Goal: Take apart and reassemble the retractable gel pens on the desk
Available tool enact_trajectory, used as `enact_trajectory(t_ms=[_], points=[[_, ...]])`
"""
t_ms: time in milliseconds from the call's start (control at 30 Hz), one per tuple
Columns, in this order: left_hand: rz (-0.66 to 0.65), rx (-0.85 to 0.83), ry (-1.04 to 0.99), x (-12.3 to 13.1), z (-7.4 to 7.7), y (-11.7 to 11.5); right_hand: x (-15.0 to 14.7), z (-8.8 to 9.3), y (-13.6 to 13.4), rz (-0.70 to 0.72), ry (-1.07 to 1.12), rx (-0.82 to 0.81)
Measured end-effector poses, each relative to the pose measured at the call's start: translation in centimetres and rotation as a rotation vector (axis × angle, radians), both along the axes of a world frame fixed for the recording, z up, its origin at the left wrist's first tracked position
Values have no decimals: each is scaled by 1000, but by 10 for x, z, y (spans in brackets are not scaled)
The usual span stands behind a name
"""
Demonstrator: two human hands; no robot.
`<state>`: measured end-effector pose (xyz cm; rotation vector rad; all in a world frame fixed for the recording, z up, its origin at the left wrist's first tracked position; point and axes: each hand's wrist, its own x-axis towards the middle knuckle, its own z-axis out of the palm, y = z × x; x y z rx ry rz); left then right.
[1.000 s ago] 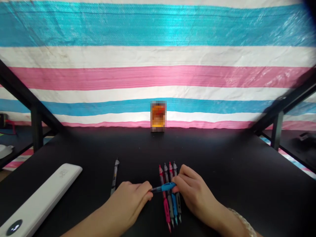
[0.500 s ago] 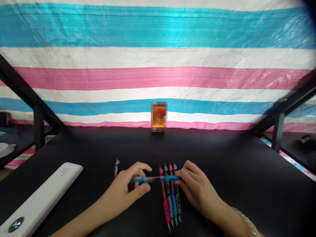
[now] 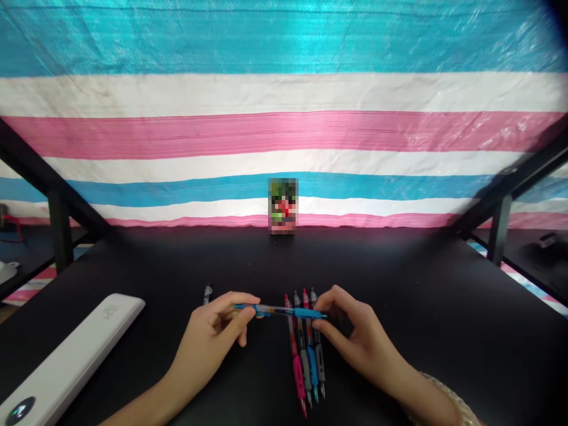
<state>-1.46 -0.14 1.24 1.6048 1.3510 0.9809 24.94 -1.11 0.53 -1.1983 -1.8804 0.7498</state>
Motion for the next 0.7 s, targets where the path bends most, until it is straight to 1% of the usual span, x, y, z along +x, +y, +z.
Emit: enact_trajectory(t_ms=[133,200,333,467,533,700], points=[[10,-17,-33,0,-3,-1,0,5,-1,55,53,-183],[2,-13,-37,0,-4,-2,0,6,0,55,63,-231],[12,5,-22,-2,-4,-3,0,1,1,41,122,-250],[22,23,-36,-2,-3,-2,1,-2,2,76,147,-297],[24,23,-42,-1,-2,-1,1,-2,3,88,155,-329],[42,13,-70,-1,-2,-1,2,1,4,54,204,-362]])
